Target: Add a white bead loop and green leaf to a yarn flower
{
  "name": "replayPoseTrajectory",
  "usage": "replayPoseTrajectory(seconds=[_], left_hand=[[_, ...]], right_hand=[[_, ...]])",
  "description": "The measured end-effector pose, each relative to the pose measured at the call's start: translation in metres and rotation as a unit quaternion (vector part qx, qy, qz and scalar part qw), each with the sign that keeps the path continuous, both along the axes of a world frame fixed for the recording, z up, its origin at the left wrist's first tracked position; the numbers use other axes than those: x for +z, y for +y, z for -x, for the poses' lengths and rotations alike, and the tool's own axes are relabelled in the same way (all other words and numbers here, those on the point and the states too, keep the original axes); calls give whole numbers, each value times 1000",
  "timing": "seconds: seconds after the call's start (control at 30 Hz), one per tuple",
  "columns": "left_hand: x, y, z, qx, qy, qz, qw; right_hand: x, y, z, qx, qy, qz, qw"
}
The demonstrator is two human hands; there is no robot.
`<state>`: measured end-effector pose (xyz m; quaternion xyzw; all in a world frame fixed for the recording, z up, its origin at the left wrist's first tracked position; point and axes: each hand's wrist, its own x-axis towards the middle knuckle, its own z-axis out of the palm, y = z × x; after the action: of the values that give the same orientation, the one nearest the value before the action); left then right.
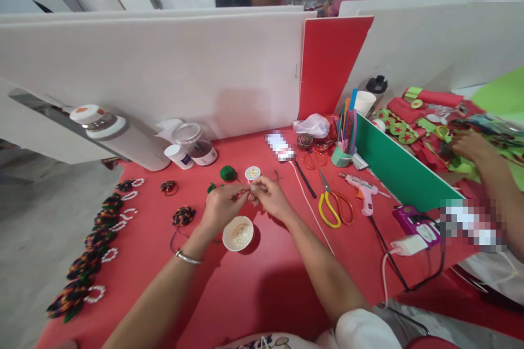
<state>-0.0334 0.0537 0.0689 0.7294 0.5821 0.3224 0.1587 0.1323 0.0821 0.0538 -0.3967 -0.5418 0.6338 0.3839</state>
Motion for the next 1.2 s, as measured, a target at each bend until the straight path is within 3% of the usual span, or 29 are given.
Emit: replayPoseTrajectory(seconds=[0.27, 0.47, 0.63, 0.77, 0.87, 0.97, 1.07, 1.2], left_hand=[[-8, 0, 6, -27, -48, -2, 999], [-6, 0, 7, -59, -24, -9, 998], [1, 2, 3, -22, -100, 50, 994], [4, 8, 4, 19, -303, 169, 938], [3, 11, 7, 36, -409, 241, 880], [2, 11, 9, 48, -456, 283, 842], [4, 10, 8, 42, -465, 284, 837], [4, 11, 7, 16, -431, 258, 865]], right_hand=[[-8, 5, 1, 7, 5, 35, 999], [-8, 5, 0, 9, -11, 41, 999], [-5, 7, -3, -5, -16, 16, 1000], [5, 8, -10, -57, -47, -75, 994], [8, 7, -15, -20, -83, -97, 992], [7, 5, -12, 6, -100, -104, 990], [6, 3, -8, 13, -103, -140, 985], [9, 3, -7, 9, -105, -161, 981]])
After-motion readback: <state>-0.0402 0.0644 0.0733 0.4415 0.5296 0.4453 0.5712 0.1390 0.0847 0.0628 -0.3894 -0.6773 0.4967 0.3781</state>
